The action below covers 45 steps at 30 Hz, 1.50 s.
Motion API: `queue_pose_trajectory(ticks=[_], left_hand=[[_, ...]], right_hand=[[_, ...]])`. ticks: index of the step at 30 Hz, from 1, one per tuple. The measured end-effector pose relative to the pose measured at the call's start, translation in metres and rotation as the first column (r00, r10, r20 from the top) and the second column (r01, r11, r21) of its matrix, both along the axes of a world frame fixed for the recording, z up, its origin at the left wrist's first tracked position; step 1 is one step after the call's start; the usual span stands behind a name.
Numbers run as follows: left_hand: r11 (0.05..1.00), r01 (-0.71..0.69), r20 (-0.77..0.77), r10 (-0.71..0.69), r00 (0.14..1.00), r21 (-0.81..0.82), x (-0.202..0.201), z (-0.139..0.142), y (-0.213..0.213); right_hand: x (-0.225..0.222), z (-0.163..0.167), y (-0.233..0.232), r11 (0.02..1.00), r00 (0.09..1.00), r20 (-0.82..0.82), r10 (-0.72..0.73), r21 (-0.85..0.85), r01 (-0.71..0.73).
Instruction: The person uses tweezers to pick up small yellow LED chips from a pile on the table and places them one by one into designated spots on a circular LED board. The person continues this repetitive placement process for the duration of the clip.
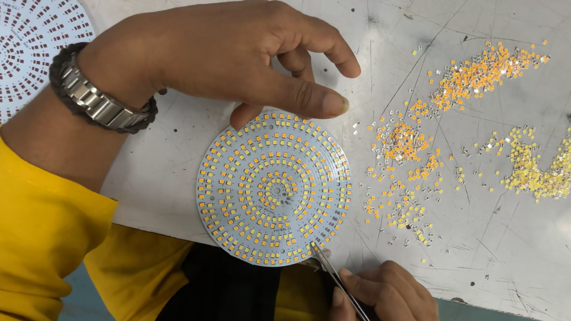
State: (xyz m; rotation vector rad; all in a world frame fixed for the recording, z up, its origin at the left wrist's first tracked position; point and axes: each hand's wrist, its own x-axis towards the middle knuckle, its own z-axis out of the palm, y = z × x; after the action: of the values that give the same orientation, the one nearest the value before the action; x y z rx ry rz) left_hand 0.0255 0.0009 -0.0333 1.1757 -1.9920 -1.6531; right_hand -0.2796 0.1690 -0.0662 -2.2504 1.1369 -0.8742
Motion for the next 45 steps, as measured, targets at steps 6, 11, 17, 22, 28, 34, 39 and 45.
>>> queue_pose_trajectory(ticks=[6, 11, 17, 22, 28, 34, 39, 45], left_hand=[[1.000, -0.008, 0.028, 0.008, 1.000, 0.006, -0.001, 0.004, 0.001], [0.999, -0.015, 0.033, 0.014, 0.999, 0.036, -0.004, 0.011, 0.000], [0.992, -0.018, 0.099, 0.006, 0.995, 0.125, -0.012, 0.013, 0.002], [0.982, -0.047, 0.148, 0.020, 0.989, 0.181, -0.013, 0.010, 0.006], [0.972, -0.069, 0.223, 0.017, 0.975, 0.225, -0.016, 0.007, 0.007], [0.965, -0.084, 0.212, 0.031, 0.977, 0.249, -0.016, 0.009, 0.007], [0.963, -0.076, 0.187, 0.028, 0.982, 0.258, -0.017, 0.010, 0.007], [0.966, -0.086, 0.207, 0.035, 0.978, 0.243, -0.017, 0.009, 0.008]], right_hand=[[0.000, 0.002, 0.001, 0.999, 1.000, -0.002, -0.014, 0.037, 0.014], [-0.017, 0.003, 0.000, 0.991, 0.991, 0.074, -0.110, -0.071, 0.116], [-0.042, 0.000, 0.000, 0.834, 0.836, -0.001, -0.548, 0.067, 0.547], [-0.045, -0.003, -0.002, 0.905, 0.905, 0.021, -0.425, -0.030, 0.425], [-0.044, 0.002, -0.008, 0.945, 0.945, -0.027, -0.325, -0.048, 0.324], [-0.040, 0.006, -0.012, 0.957, 0.957, -0.024, -0.288, -0.010, 0.288], [-0.039, 0.008, -0.014, 0.967, 0.966, -0.029, -0.256, -0.015, 0.256], [-0.045, 0.007, -0.013, 0.981, 0.981, 0.026, -0.191, -0.008, 0.191]])
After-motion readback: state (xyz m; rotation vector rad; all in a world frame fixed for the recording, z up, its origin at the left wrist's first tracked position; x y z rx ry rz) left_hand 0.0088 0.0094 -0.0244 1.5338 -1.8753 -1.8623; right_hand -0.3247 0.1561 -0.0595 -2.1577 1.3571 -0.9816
